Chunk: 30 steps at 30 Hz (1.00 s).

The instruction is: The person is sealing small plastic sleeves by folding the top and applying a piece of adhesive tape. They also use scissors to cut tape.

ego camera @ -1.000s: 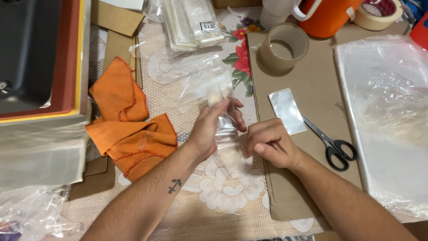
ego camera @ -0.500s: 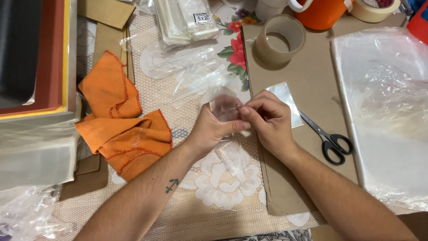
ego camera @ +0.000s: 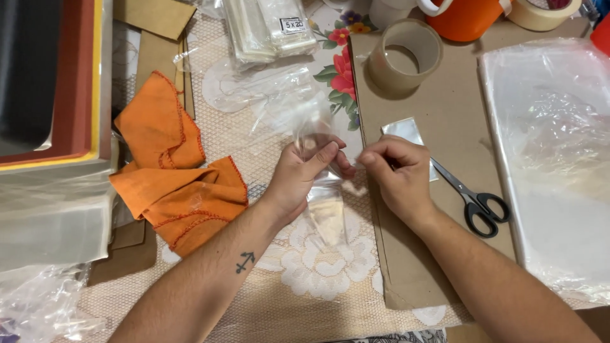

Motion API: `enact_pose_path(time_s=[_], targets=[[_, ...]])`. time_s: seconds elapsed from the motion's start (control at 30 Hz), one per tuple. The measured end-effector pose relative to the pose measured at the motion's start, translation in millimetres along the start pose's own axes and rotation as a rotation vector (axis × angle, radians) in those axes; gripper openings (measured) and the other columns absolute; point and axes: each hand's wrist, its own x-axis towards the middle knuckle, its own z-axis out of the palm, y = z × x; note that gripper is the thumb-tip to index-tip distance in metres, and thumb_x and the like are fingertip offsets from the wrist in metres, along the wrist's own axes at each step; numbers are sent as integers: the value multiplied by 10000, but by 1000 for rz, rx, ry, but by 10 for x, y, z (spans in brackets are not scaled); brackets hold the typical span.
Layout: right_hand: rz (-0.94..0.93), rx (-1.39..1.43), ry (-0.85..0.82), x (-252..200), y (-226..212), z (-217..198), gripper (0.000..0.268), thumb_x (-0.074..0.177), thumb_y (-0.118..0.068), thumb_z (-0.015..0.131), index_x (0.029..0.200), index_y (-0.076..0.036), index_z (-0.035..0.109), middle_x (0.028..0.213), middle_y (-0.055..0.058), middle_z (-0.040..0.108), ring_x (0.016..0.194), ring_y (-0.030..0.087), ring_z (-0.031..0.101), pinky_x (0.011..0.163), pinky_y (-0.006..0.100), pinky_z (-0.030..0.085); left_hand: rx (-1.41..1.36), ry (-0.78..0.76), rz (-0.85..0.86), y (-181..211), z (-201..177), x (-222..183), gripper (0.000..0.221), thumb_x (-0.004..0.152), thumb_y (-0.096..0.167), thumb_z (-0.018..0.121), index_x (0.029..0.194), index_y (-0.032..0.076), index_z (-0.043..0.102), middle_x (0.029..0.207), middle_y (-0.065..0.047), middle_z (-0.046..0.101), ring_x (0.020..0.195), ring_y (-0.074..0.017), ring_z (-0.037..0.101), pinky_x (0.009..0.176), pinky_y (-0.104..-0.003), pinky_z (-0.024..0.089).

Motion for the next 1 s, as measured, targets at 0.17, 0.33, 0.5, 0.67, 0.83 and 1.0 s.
enact_pose_path(time_s=[0.17,0.33,0.5,0.67,0.83,1.0], targets=[[206,18,40,-110,-73,218,487,716,-136,920,1068,-21,604,732,41,534,620,119,513,602,276,447,-35,71,-58,140,69,-38,243,1022,269,596,1045,33,653,796,-160,735,782,-261,755,788,-378,610],[231,18,53,-69,-38,201,478,800,-141,877,1084,-30,508,890,63,575,816,160,626,654,270,513,-160,83,-42,67,43,-18,214,987,246,661,1012,33,653,865,-170,753,810,-247,758,789,-370,628],[88,-3,26,11,-55,214,357,855,-270,835,1063,-41,657,1028,70,592,968,167,569,697,281,487,99,-23,58,57,86,-36,192,820,108,827,940,16,710,834,-130,762,798,-191,752,788,-318,626],[-2,70,19,-11,-94,177,113,944,-114,750,913,-10,716,869,82,608,791,137,594,675,266,509,91,-89,42,0,-6,-9,456,729,43,890,1111,27,641,810,-58,686,786,-145,707,807,-320,621],[-101,255,-114,-14,-105,67,94,858,-50,781,859,28,727,835,170,691,769,238,678,637,307,527,-181,-115,-56,47,-49,15,540,917,480,695,1235,60,573,824,2,550,857,-130,637,897,-361,586],[-152,175,-522,-23,-300,44,61,779,-116,823,833,-94,807,574,78,693,445,131,572,441,253,430,-294,1,-98,100,-137,87,305,1076,310,468,1169,44,584,789,-26,508,838,-193,661,930,-451,592]])
